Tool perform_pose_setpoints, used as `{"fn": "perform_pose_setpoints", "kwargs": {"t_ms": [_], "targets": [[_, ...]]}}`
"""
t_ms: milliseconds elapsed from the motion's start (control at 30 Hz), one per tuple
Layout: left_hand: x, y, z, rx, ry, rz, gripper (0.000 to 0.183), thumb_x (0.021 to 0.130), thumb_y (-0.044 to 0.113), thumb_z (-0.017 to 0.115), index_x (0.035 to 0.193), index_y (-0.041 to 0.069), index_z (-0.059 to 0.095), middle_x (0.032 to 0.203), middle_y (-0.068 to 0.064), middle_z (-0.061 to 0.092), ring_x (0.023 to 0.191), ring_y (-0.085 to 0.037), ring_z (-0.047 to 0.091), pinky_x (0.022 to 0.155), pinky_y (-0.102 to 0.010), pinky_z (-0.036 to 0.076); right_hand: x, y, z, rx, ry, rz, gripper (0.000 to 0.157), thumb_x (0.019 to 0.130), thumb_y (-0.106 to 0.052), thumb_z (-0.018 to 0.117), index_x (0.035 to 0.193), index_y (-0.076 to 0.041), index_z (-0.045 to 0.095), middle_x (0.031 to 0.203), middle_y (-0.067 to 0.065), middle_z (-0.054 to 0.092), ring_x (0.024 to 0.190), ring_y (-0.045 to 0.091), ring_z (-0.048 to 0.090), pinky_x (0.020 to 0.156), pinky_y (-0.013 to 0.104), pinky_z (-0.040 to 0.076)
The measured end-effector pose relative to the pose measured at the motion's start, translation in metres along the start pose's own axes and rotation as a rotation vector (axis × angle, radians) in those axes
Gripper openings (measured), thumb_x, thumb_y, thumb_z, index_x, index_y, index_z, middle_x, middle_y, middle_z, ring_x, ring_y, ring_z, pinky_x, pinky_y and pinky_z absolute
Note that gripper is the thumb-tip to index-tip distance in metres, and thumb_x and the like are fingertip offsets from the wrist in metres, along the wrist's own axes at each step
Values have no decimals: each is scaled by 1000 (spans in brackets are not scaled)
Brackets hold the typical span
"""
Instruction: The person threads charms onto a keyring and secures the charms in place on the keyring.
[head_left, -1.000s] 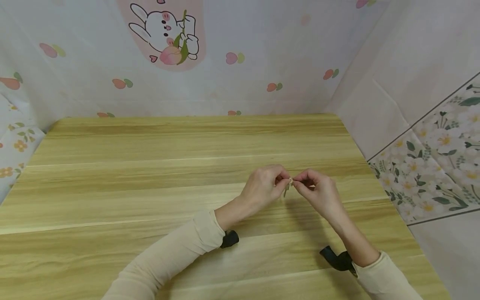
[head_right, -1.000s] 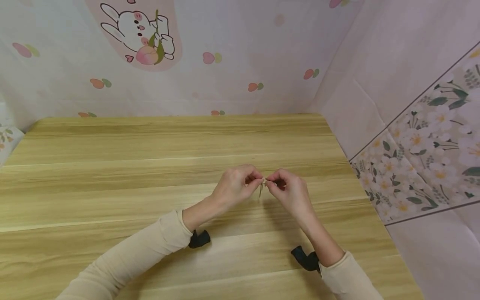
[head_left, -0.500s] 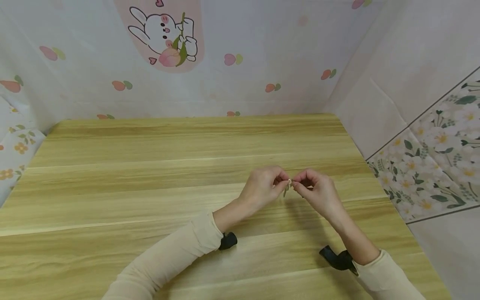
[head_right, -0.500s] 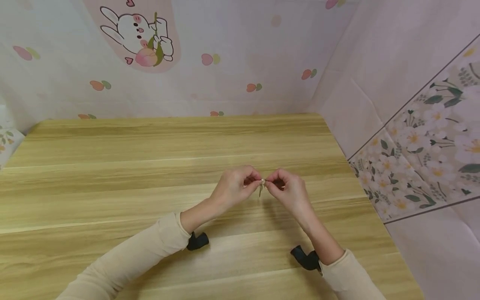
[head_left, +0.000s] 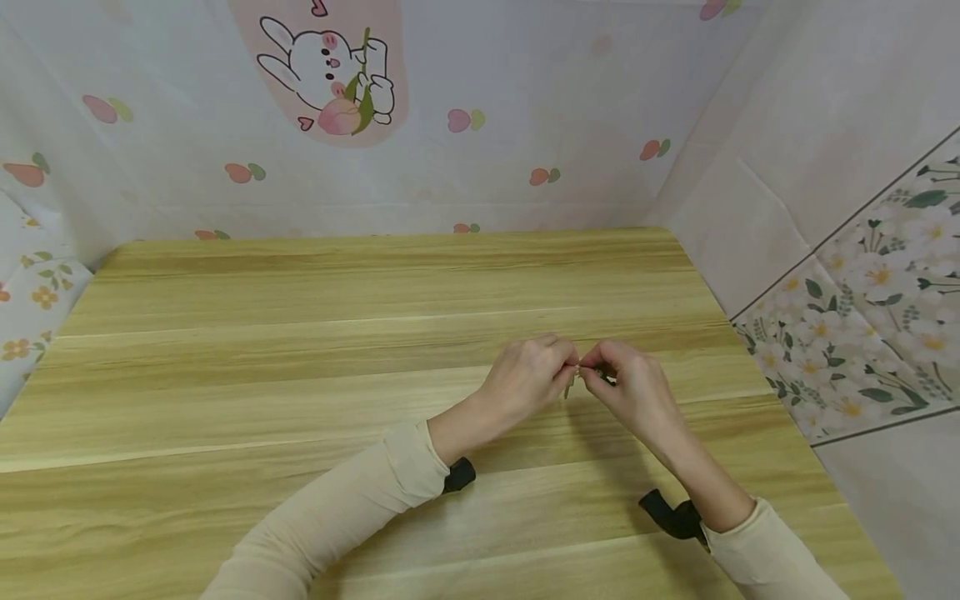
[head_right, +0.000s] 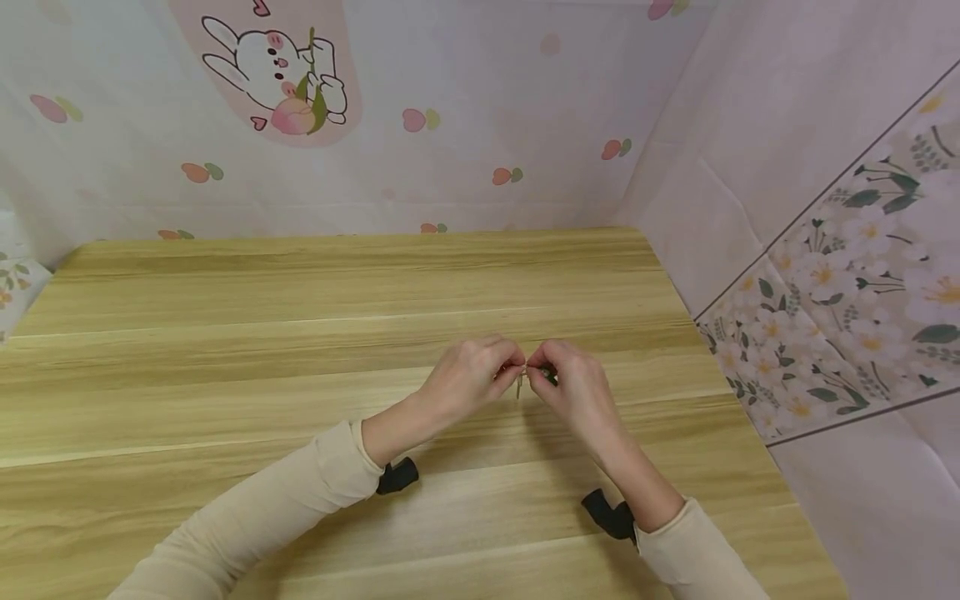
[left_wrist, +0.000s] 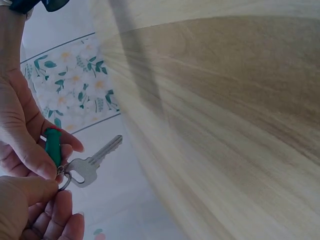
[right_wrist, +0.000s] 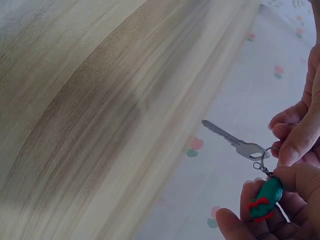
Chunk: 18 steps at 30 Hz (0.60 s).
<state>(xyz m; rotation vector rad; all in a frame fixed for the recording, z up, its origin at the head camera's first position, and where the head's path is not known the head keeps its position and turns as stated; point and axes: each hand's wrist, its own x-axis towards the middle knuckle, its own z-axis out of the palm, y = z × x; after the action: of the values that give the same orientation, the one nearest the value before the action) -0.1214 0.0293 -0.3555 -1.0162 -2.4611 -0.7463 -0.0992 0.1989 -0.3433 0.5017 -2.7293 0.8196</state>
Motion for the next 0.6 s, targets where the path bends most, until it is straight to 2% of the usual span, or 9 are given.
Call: {"fn": "perform_pose_setpoints", "kwargs": {"t_ms": [367,600], "targets": [[-2,-5,6,-55,79,10,8,85,3,69,78,8,68,70,0,66,57,-4,50,49,-11,33,1,6,-4,132,-117,126,4,90,-2,66,87,-3,67,83,10,71,68,2,57,57,19,48],[-2,-6,8,-93,136,18,6,83,1,70,80,7,69,71,-1,68,57,-5,55,50,-9,36,2,6,-5,184,-138,171,5,91,-4,66,88,-1,66,83,12,70,66,1,57,55,19,46]]}}
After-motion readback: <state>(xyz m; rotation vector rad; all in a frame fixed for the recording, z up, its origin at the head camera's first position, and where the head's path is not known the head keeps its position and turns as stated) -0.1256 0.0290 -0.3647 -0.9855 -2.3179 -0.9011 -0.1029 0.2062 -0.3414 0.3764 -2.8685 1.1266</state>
